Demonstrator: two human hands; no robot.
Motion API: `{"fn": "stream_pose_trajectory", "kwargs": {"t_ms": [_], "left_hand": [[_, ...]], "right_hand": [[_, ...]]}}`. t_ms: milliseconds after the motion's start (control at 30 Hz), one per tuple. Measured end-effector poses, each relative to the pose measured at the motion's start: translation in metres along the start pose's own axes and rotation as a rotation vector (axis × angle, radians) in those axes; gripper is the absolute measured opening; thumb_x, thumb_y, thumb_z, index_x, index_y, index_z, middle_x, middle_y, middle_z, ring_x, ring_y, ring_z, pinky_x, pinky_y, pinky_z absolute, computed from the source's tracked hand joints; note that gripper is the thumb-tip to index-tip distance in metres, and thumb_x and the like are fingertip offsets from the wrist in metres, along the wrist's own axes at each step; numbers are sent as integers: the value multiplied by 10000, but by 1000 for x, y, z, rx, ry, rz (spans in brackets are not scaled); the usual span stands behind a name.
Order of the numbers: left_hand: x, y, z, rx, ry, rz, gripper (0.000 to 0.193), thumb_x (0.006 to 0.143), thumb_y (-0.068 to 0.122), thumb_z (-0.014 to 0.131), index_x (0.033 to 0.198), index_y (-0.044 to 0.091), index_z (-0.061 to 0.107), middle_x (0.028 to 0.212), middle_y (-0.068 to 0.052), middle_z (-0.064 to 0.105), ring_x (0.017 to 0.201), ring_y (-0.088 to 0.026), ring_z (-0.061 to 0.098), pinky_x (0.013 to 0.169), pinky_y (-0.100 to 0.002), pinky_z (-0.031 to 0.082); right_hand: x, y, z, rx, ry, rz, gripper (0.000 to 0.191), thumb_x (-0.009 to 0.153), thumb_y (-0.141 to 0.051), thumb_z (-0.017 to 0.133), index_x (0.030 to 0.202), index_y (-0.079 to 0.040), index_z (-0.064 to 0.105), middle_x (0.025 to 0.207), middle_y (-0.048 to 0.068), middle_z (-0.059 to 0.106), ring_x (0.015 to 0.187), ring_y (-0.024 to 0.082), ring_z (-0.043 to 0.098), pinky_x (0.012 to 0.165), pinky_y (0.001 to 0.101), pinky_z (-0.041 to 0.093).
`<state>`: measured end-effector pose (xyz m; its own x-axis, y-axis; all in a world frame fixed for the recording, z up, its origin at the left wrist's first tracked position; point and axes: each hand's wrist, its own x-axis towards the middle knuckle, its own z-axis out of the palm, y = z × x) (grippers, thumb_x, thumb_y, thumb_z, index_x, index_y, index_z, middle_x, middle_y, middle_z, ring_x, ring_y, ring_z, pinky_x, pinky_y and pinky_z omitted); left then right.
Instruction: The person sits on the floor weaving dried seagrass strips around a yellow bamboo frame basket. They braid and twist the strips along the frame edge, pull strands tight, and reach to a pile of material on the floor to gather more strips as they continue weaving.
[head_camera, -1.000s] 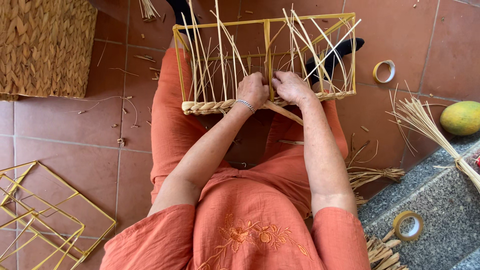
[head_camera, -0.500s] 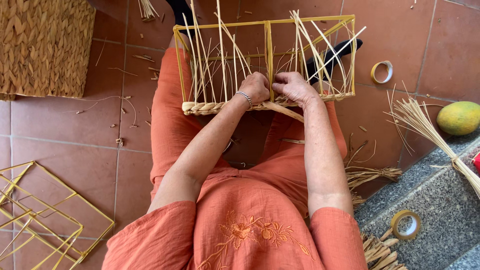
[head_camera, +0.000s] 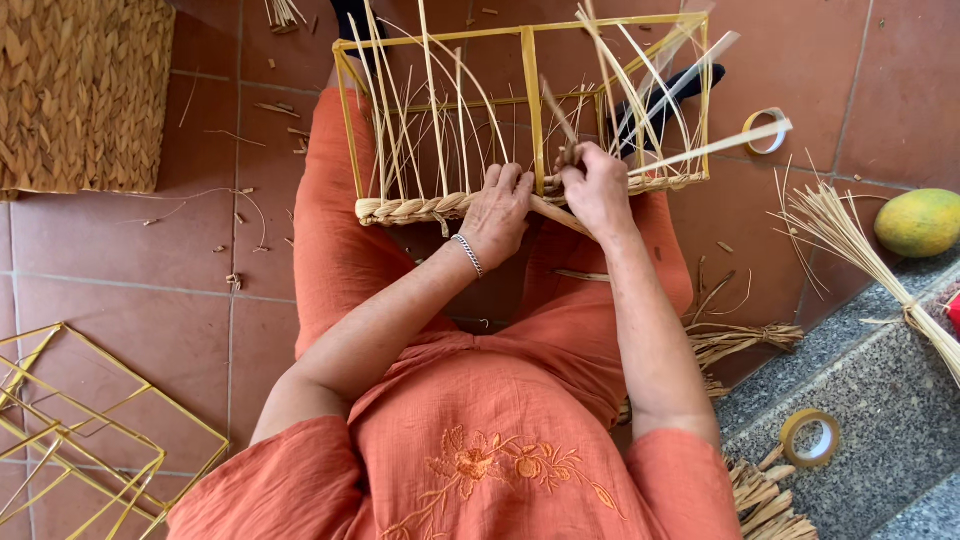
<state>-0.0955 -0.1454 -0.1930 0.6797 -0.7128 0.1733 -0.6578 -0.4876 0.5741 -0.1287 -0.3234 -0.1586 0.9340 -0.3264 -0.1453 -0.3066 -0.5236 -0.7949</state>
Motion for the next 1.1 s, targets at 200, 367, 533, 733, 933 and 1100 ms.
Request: {"fn": "stream_pose_trajectory", "kwargs": {"t_ms": [200,367,533,733,933,1100], "left_hand": [[9,-5,21,49,-8,-28,244,806,38,779,1015,-16,666,1018,-143,566,978,-289,551,835,-381,547],[7,-10,23,49,18,107,166,770,5,739,930,-7,696,960,-88,585,973,-255,559,846,-348,562],[1,-4,17,119,-39,124,222,810,-25,712,1027,-25,666,1002,-128,589,981,-290,568,840,-358,559],[-58,-17,-46,-51,305,170,431,883,-30,710,1300,50,636,1296,-117,585,1114,-312,616,993,-437,521],[-114,-67,-105,-99,428,-367,406,933,49,713,1313,-5,580,1205,-206,594,1032,-338,627,899,-425,542],[-105,-102,-93,-126,335,-535,297,1010,188,707,1220,-13,644,1026,-181,668,910,-327,672,813,-428,544]], "right_hand": [[-50,-1,-2,-259,184,-469,156,916,40,722,1025,-70,708,1030,80,738,975,242,690,855,354,592],[-71,9,18,-283,343,-579,145,898,1,738,998,-91,685,1052,62,718,1004,244,686,867,318,607],[-70,36,22,266,219,-124,114,983,-16,698,1088,-60,699,1106,54,737,983,162,727,862,271,614],[-63,40,12,873,131,206,168,927,-9,685,1091,-36,709,1063,89,747,906,167,739,784,299,622],[-61,35,9,543,163,-123,119,972,-66,784,1025,10,711,1073,98,700,904,139,722,779,263,657],[-51,50,11,460,318,25,198,952,-167,828,1013,0,741,902,66,729,679,92,659,571,215,553]]}}
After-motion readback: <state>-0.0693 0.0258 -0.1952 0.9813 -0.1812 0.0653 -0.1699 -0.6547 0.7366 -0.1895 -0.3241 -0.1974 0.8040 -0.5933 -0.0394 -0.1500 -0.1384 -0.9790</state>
